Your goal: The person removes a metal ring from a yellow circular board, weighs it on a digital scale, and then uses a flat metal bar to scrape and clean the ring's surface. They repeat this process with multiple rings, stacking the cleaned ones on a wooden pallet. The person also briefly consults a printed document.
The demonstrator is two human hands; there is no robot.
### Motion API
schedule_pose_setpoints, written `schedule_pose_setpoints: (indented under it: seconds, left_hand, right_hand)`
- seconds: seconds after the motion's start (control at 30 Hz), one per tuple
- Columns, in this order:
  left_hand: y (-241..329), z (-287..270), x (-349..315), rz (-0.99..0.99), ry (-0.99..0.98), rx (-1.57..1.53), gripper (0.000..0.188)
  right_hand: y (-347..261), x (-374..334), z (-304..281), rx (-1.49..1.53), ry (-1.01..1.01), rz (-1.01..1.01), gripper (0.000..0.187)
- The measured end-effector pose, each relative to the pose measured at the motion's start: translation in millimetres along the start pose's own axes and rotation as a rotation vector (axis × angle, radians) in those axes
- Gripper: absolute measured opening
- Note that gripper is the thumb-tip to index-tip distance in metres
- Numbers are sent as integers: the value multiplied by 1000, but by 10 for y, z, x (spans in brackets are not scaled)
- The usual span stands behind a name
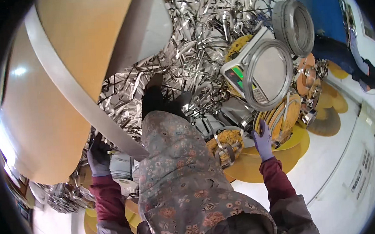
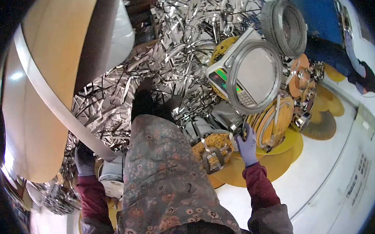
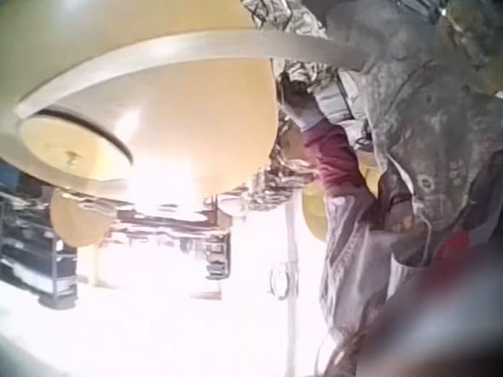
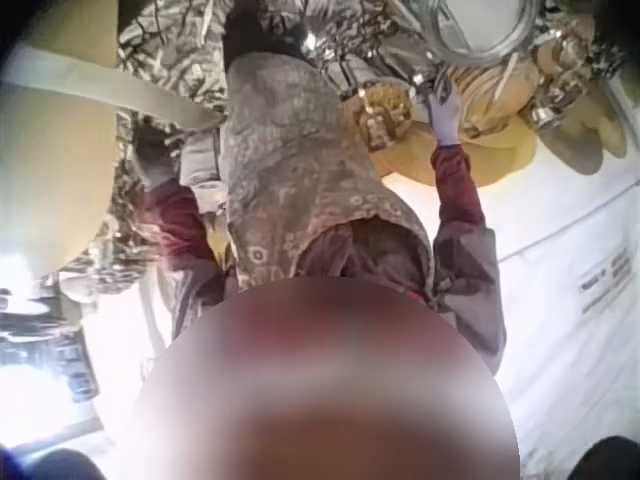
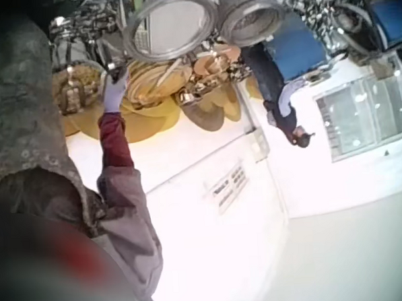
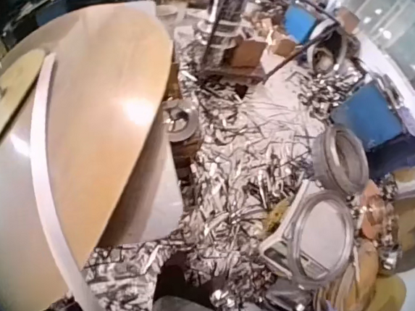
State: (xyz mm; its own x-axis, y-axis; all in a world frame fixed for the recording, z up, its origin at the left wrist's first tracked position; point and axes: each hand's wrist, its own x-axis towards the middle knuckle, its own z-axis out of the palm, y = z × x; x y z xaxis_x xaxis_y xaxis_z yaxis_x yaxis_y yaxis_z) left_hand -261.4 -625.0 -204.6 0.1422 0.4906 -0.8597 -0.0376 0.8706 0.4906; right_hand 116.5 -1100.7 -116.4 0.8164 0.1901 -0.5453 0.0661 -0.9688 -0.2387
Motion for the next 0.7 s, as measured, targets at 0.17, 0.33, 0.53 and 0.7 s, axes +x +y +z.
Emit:
schedule_pose_setpoints:
  seconds: [0.17,0.33,0.53,0.7]
  left_hand:
    - [-82,-372,-45,-115,76,125,25]
    - [-380,-317,-331,-237,-100,75,19]
    - [-475,243,-422,-393,-155,316,32]
    - [-382,1014,-556,-177,-197,705,25]
  right_hand:
    - [79,550,256,-260,142,-105,88]
    - [74,823,653,-363,312,-7,97]
    - [239,765,948,-455,360,-22,92]
    - [408,774,762,-511,360,-216,75]
